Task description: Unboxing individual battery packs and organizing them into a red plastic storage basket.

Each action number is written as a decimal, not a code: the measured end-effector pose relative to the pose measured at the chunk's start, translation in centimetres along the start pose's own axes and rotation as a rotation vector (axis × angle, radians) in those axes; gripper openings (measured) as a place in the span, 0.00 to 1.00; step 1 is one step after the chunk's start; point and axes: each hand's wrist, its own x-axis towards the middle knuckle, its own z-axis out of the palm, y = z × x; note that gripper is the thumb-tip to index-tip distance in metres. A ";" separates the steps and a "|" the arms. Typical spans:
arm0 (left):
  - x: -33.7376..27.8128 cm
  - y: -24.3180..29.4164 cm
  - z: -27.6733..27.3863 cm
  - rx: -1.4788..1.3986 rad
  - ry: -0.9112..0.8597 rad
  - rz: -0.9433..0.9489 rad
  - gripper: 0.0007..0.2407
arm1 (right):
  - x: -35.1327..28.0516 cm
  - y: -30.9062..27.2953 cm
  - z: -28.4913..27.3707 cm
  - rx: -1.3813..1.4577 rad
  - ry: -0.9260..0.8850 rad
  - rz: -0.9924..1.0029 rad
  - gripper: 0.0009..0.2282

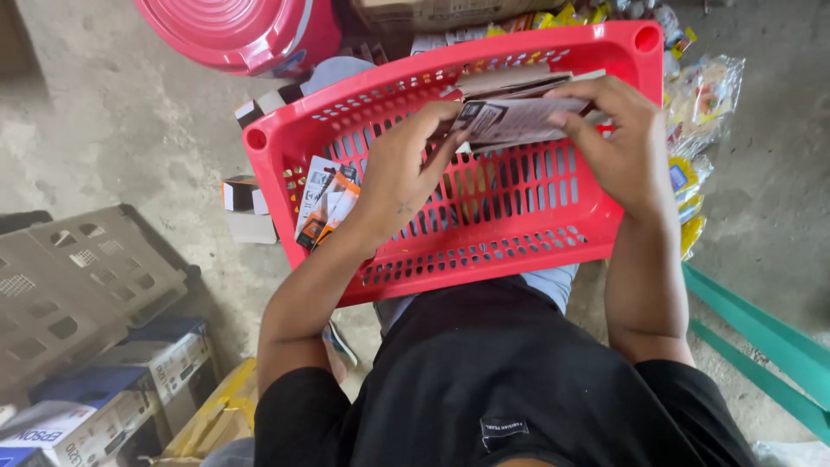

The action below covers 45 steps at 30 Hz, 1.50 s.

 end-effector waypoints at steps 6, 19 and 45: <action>1.2 -0.5 2.0 0.367 -0.014 0.227 0.08 | -0.7 1.2 -1.4 -0.138 0.015 -0.053 0.06; 0.6 -2.6 4.0 0.677 -0.059 0.322 0.04 | -2.3 3.2 2.1 -0.635 0.039 -0.167 0.03; 5.3 -5.8 10.0 1.077 -0.092 0.206 0.23 | 1.8 4.7 4.1 -0.887 -0.154 -0.228 0.32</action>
